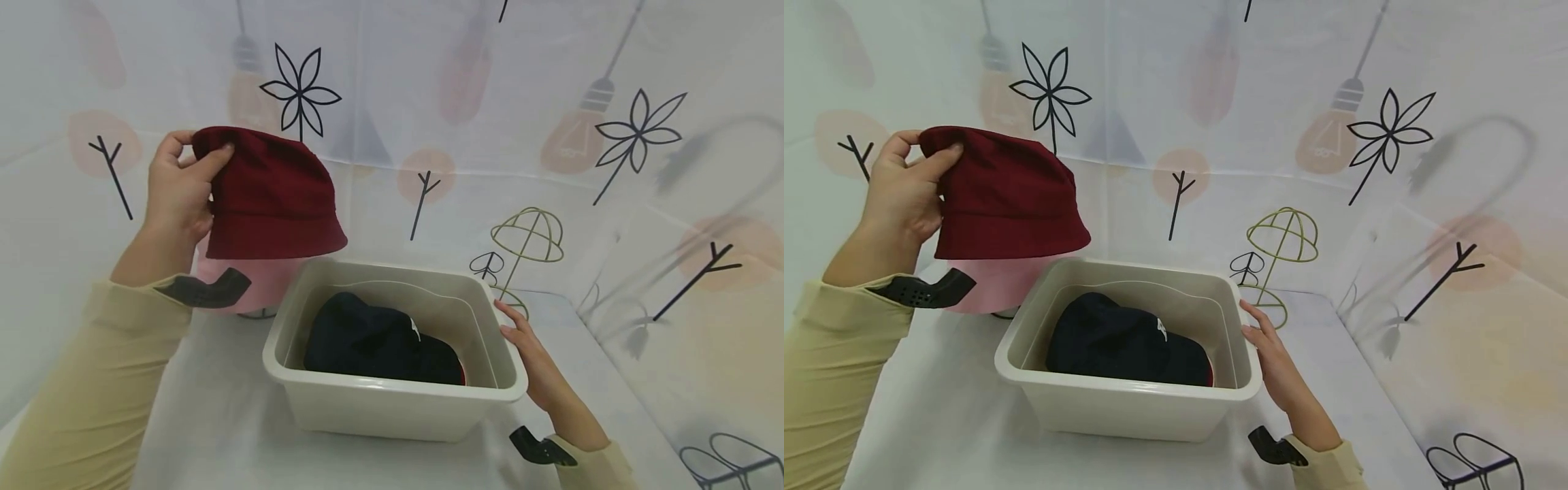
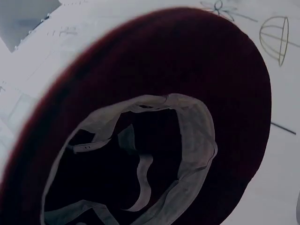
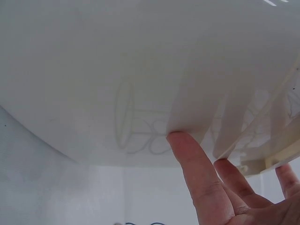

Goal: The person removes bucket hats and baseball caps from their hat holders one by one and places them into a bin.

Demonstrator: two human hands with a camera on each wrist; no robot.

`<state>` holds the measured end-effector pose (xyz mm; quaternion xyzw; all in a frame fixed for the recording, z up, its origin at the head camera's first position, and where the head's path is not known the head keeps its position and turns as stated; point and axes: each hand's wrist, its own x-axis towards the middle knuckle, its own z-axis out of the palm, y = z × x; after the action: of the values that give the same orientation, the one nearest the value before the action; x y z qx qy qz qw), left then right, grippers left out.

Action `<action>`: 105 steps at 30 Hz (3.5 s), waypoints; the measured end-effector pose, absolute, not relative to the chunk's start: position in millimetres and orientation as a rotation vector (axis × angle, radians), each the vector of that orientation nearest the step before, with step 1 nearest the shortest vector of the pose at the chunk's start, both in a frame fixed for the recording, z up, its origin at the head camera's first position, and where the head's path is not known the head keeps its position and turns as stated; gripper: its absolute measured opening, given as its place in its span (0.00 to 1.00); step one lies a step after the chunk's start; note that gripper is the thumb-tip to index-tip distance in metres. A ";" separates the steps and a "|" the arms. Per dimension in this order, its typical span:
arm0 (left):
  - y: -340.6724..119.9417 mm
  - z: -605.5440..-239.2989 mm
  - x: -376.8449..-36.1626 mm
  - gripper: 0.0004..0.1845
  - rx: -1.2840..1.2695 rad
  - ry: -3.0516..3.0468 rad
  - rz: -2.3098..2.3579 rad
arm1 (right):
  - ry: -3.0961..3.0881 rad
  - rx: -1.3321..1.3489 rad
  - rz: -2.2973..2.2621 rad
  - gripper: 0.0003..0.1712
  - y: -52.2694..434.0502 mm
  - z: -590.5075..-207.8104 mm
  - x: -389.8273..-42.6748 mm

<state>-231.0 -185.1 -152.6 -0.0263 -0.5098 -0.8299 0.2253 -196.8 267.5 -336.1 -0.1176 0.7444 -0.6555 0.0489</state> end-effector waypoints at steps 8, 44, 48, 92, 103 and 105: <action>-157.1 -146.8 -216.4 0.14 -0.247 -1.487 -2.336 | 2.271 -0.349 -1.987 0.30 267.1 -335.1 -195.8; -75.4 -170.1 -209.1 0.09 -0.543 -1.930 -2.385 | 2.267 -0.298 -1.979 0.31 264.7 -334.6 -196.4; -67.5 -178.7 -217.1 0.09 -0.569 -2.045 -2.321 | 2.280 -0.285 -1.965 0.31 264.4 -334.8 -196.7; -20.5 -268.8 -262.2 0.32 -1.626 -3.010 0.401 | 2.264 -0.353 -1.974 0.31 264.7 -338.9 -197.5; -12.9 -291.6 -274.9 0.36 -1.345 -3.120 0.706 | 2.228 -0.369 -2.020 0.29 265.7 -340.2 -198.5; -9.4 -291.3 -276.1 0.34 -1.324 -3.133 0.709 | 2.228 -0.372 -2.028 0.29 267.3 -340.2 -198.2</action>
<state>-276.1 -9.4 -291.3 -0.3760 -0.8893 0.2012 -0.1655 -198.2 267.3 -340.2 -0.1225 0.7329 -0.6671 0.0528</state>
